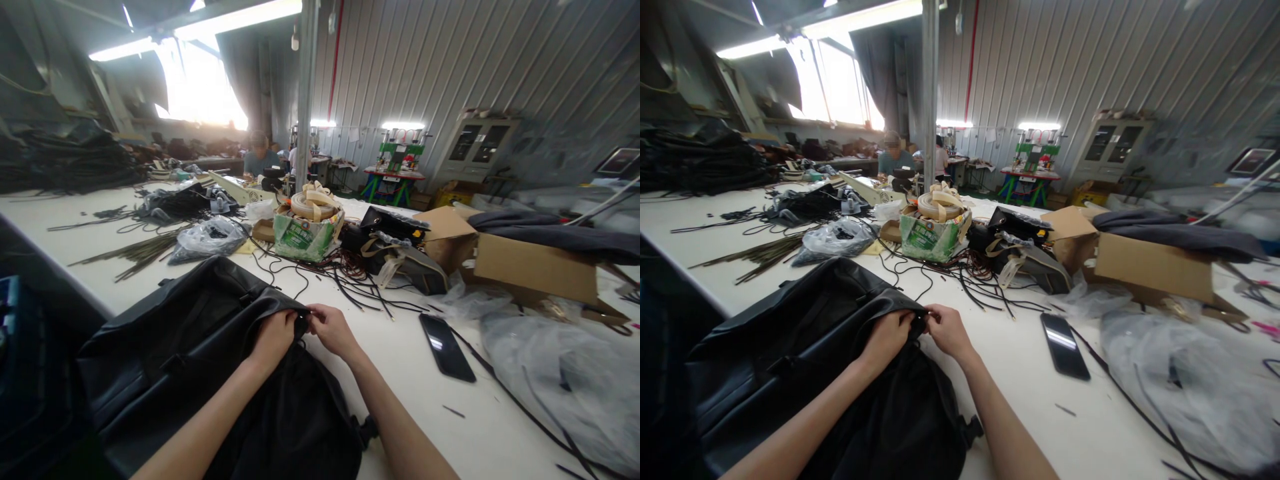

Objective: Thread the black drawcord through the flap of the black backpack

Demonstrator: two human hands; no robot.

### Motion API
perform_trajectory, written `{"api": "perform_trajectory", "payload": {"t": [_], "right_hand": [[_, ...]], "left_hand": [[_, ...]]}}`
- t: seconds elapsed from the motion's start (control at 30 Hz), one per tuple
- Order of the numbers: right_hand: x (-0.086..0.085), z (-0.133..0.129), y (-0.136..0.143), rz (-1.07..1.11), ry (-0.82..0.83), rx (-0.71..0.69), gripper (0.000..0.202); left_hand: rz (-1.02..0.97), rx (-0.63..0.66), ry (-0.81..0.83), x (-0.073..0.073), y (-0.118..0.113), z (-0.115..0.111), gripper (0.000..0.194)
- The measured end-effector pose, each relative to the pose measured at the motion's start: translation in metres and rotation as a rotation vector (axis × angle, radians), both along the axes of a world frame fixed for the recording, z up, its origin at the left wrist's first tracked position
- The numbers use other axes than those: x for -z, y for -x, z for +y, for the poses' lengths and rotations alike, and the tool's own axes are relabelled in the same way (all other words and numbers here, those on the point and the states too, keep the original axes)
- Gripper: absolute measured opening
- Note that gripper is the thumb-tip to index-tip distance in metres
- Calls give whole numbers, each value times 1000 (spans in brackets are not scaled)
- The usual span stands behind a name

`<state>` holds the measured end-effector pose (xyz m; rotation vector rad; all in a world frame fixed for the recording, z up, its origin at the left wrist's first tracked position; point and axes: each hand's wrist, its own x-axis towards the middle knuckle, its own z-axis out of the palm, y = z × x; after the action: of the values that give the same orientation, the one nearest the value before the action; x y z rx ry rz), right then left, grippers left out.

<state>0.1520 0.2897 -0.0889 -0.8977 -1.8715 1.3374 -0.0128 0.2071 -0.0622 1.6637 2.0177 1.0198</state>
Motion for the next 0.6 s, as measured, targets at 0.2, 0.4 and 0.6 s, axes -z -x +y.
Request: {"api": "perform_trajectory", "payload": {"t": [0.2,0.4,0.6], "right_hand": [[5,3,0,29,30,0,39],[4,2,1,46,64,-2,37],[-1,4,-1,114,210,-17,35]], "left_hand": [[7,-16,3,8,2,3,30],[16,-42,29,11,3,3,29],[2,-50,58,6,0,2,28]]}}
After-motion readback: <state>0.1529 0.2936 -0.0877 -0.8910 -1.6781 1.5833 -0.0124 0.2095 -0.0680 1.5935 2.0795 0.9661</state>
